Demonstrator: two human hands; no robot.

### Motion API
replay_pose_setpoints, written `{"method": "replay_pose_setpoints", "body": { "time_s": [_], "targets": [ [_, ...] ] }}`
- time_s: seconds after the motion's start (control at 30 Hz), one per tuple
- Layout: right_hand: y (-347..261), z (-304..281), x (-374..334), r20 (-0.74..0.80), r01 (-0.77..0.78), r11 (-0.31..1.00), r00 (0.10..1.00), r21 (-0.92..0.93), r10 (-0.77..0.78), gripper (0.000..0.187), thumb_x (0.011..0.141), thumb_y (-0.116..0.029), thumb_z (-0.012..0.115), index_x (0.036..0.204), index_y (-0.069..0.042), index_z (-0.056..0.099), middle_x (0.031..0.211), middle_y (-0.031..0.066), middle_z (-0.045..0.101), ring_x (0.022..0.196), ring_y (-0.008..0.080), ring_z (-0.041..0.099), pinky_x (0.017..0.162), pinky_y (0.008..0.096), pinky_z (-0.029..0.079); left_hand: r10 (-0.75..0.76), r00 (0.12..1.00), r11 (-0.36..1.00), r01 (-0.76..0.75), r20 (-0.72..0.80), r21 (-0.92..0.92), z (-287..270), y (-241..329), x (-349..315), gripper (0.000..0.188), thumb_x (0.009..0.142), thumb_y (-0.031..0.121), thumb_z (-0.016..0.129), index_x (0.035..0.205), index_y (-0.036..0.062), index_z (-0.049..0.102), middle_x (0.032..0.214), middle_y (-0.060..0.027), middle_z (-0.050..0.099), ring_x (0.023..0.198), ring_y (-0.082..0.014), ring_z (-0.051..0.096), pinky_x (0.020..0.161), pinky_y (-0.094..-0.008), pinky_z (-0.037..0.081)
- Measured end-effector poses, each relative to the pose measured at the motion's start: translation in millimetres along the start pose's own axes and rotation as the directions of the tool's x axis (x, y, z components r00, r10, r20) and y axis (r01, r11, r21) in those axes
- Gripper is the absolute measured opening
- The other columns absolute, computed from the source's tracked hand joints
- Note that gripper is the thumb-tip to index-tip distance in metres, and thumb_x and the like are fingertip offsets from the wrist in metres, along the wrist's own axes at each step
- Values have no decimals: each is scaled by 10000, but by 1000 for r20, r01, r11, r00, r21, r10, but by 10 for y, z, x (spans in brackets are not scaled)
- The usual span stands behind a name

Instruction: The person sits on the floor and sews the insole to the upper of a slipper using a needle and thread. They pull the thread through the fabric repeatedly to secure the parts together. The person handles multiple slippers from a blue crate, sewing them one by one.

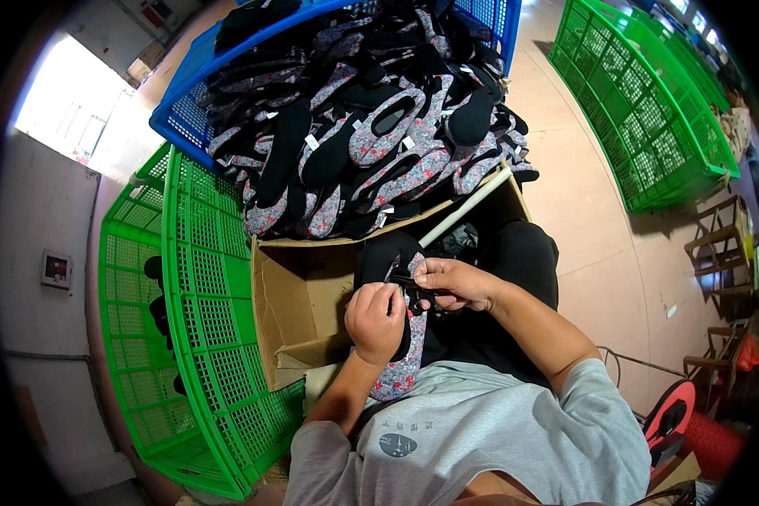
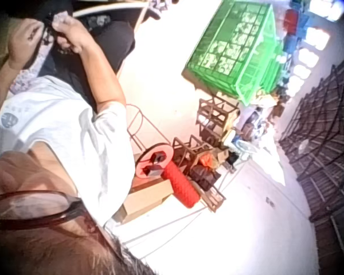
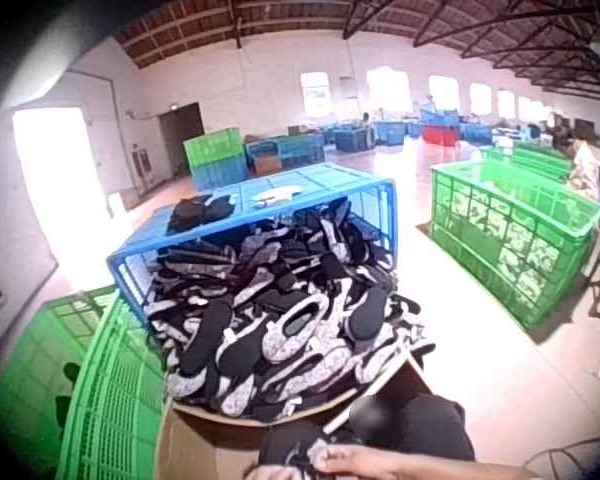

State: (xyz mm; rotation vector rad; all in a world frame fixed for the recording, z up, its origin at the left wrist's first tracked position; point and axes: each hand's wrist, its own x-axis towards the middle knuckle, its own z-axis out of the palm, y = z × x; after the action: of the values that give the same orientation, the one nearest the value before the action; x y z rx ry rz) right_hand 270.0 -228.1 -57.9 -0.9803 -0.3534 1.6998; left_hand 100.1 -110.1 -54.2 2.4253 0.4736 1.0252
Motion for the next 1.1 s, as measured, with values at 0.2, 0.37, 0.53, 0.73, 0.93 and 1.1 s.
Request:
{"method": "replay_pose_setpoints", "body": {
  "time_s": [0.2,0.37,0.53,0.73,0.93,1.1],
  "targets": [
    [5,1,10,13,2,1000,1000,3,-2,165,1011,-266,568,1073,-132,494,815,64,630,456,23,311,389,174,198,-3,1000,1000,3,6,-7,5,-7,4,147,736,-17,731,860,34,669,806,-97,617,652,-267,588,592,-371,468],
    [1,17,17,-4,-6,1000,1000,-10,6,164,1012,-263,570,1073,-133,492,805,63,623,451,26,309,389,180,196,0,1000,1000,0,2,-8,-2,-6,6,152,732,-20,731,858,35,668,807,-98,617,649,-267,586,594,-373,465],
    [5,8,17,-15,-7,1000,1000,-27,7,172,1006,-249,579,1082,-122,491,799,64,621,448,27,310,388,183,198,-4,1000,1000,4,-16,-6,-1,-23,7,117,765,-18,717,856,31,664,809,-97,614,644,-249,592,581,-341,477],
    [-51,-18,-98,7,58,996,998,-61,-58,184,1003,-245,583,1093,-112,492,812,66,632,450,28,308,389,187,200,-197,976,980,198,-92,5,-156,-260,149,47,831,0,692,856,18,656,798,-84,588,612,-177,569,555,-278,467],
    [-72,-60,-143,-117,189,979,973,-80,-197,242,1000,-292,580,1132,-115,483,857,58,637,494,25,352,406,170,231,-430,894,859,364,123,360,-335,-721,123,92,833,151,711,827,67,675,809,-95,610,717,-317,613,641,-437,486],
    [-25,-38,-76,-202,299,954,933,-22,-297,263,1006,-293,581,1154,-94,494,881,48,645,541,40,445,439,171,305,-195,981,865,174,-3,471,-295,-747,121,34,788,78,686,818,61,685,846,-102,634,828,-337,623,737,-436,501]
  ]
}}
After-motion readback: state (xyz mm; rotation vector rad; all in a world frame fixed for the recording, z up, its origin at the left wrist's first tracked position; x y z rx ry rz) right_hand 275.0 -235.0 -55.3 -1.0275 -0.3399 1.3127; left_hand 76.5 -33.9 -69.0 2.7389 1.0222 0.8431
